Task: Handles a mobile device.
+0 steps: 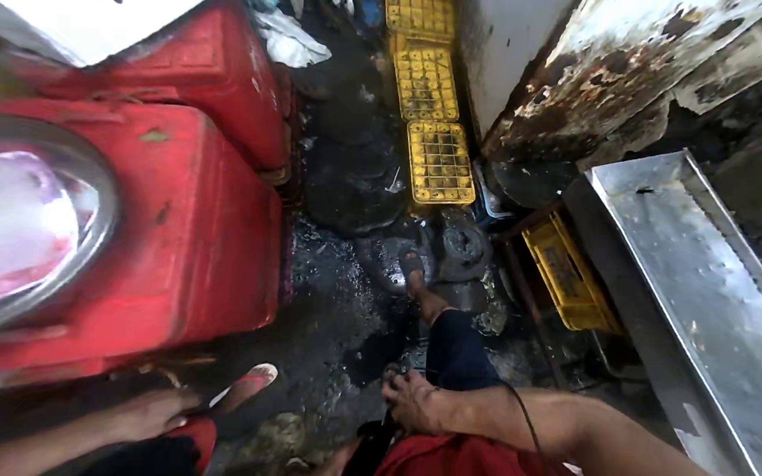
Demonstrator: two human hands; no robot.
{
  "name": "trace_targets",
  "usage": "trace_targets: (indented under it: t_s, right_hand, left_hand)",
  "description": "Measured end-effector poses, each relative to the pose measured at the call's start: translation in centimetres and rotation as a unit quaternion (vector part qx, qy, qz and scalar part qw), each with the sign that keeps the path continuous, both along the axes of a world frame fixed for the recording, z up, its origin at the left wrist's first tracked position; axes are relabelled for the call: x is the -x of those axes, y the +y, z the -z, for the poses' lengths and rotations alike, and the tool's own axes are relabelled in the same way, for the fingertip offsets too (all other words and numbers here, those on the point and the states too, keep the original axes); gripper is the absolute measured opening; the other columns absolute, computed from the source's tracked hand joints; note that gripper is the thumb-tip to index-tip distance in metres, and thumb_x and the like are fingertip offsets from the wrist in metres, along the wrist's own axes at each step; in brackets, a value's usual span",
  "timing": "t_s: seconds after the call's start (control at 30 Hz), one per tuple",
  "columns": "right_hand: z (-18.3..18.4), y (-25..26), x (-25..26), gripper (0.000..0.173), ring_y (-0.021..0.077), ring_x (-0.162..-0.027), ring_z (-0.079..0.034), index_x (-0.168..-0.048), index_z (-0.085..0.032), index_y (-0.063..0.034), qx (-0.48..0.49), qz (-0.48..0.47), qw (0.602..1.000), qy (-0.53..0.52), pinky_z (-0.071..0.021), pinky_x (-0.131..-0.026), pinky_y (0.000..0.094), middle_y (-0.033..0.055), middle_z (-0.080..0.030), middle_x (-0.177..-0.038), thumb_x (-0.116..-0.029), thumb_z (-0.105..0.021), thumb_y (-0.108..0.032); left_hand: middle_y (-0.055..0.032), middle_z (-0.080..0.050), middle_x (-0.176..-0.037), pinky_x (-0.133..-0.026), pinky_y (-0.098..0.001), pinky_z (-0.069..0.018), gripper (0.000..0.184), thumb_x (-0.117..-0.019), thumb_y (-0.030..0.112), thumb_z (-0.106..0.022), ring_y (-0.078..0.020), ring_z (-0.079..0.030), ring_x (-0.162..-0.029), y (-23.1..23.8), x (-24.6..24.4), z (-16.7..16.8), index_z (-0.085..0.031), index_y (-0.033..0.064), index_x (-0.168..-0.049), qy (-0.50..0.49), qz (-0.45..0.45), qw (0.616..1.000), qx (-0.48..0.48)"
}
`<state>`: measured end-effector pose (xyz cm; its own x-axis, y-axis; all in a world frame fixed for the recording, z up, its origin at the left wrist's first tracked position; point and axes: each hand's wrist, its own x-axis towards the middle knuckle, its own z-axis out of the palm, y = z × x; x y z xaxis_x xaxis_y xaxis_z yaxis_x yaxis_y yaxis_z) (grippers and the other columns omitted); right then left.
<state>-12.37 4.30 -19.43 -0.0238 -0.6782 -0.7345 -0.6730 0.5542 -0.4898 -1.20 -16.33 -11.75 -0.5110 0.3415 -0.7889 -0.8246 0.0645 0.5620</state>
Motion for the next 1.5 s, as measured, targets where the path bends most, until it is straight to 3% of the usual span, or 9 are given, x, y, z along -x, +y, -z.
trace_targets:
  t_s: [0.13,0.6,0.83,1.0,1.2,1.27,1.33,1.4,1.5]
  right_hand:
    - [0.4,-0.6,-2.3,0.027,0.0459,-0.144,-0.038,-0.123,-0.07,-0.0042,0.029,-0.011,1.0,-0.005,-0.0377,-0.107,0.0724,0.0169,-0.042,-0.158,-0.1006,-0.06,-0.014]
    - [-3.2,1.5,0.9,0.03,0.046,-0.139,-0.043,-0.125,-0.067,-0.003,0.006,-0.001,1.0,-0.008,-0.0422,-0.105,0.0671,0.022,-0.044,-0.153,-0.0971,-0.061,-0.009]
    - [-2.3,3.5,1.2,0.026,0.0376,-0.134,-0.051,-0.114,-0.069,-0.0026,0.111,0.139,0.982,-0.063,-0.045,-0.108,0.0553,0.0195,-0.055,-0.142,-0.0934,-0.064,-0.017]
    - [-3.7,4.3,1.2,0.016,0.0138,-0.116,-0.064,-0.107,-0.069,-0.0052,0.21,0.37,0.888,-0.172,-0.0541,-0.1,0.0325,0.0079,-0.067,-0.127,-0.094,-0.065,-0.013]
    - [-4.5,2.3,0.0,0.018,0.0219,-0.075,-0.069,-0.107,-0.055,-0.0021,0.308,0.649,0.603,-0.347,-0.0612,-0.073,0.0408,0.0082,-0.068,-0.085,-0.0932,-0.045,-0.006]
    - [-4.6,1.6,0.0,0.02,0.0134,-0.062,-0.06,-0.107,-0.058,-0.002,0.282,0.636,0.639,-0.328,-0.0539,-0.057,0.0312,0.0031,-0.063,-0.078,-0.0935,-0.045,-0.01]
    - [-4.8,0.7,0.4,0.018,0.0113,-0.062,-0.057,-0.105,-0.064,0.0004,0.224,0.534,0.776,-0.249,-0.0502,-0.058,0.0296,0.0036,-0.061,-0.077,-0.0954,-0.053,-0.01]
    - [-4.9,-0.9,0.7,0.02,0.0191,-0.083,-0.066,-0.106,-0.071,-0.0053,0.147,0.329,0.923,-0.135,-0.056,-0.078,0.0413,0.0085,-0.07,-0.092,-0.0951,-0.06,-0.018]
    - [-6.0,-5.4,0.0,0.029,0.0435,-0.109,-0.067,-0.11,-0.072,-0.006,0.018,0.069,0.997,-0.04,-0.0514,-0.091,0.0671,0.0219,-0.071,-0.112,-0.1025,-0.055,-0.028]
  left_hand:
    - [0.0014,-0.072,-0.115,-0.094,-0.0323,-0.0571,0.051,-0.0815,0.009,-0.067,-0.0069,-0.068,-0.104,-0.2,-3.9,0.0,-0.06,0.0063,-0.132,0.039,-0.042,0.997,-0.043]
    - [-0.0041,-0.066,-0.125,-0.098,-0.0321,-0.0517,0.055,-0.0841,0.008,-0.067,-0.0066,-0.062,-0.11,0.0,-1.2,-0.5,-0.058,0.0068,-0.138,0.04,0.01,0.999,-0.015]
    - [-0.0053,-0.063,-0.129,-0.099,-0.0327,-0.0507,0.065,-0.0815,0.015,-0.067,-0.008,-0.06,-0.113,-0.2,-0.1,0.0,-0.051,0.0076,-0.144,-0.02,0.015,1.0,-0.011]
    - [-0.0012,-0.066,-0.121,-0.093,-0.0306,-0.0531,0.061,-0.08,0.016,-0.066,-0.0055,-0.062,-0.105,-1.1,-0.1,0.4,-0.055,0.009,-0.139,-0.022,0.008,1.0,-0.018]
    - [-0.0062,-0.065,-0.124,-0.095,-0.0374,-0.0518,0.064,-0.0787,0.02,-0.068,-0.0119,-0.061,-0.11,-2.8,0.4,1.3,-0.054,0.0079,-0.14,-0.029,0.029,0.999,0.01]
    - [-0.0079,-0.064,-0.128,-0.097,-0.0393,-0.0511,0.067,-0.0783,0.02,-0.069,-0.0139,-0.06,-0.113,-3.4,0.7,1.3,-0.053,0.0081,-0.142,-0.036,0.036,0.999,0.016]
    - [-0.0078,-0.063,-0.13,-0.098,-0.0389,-0.051,0.07,-0.078,0.02,-0.069,-0.0138,-0.06,-0.115,-4.2,0.8,1.2,-0.051,0.0081,-0.144,-0.032,0.037,0.999,0.007]
    - [-0.0043,-0.066,-0.124,-0.094,-0.0355,-0.0535,0.067,-0.0758,0.019,-0.068,-0.0107,-0.063,-0.109,-5.1,0.4,1.1,-0.054,0.0096,-0.141,-0.025,0.021,0.999,0.001]
    - [-0.0034,-0.066,-0.121,-0.091,-0.033,-0.0534,0.064,-0.0778,0.015,-0.067,-0.0088,-0.063,-0.105,-6.8,-1.1,0.5,-0.053,0.0093,-0.14,-0.03,-0.018,0.999,0.002]
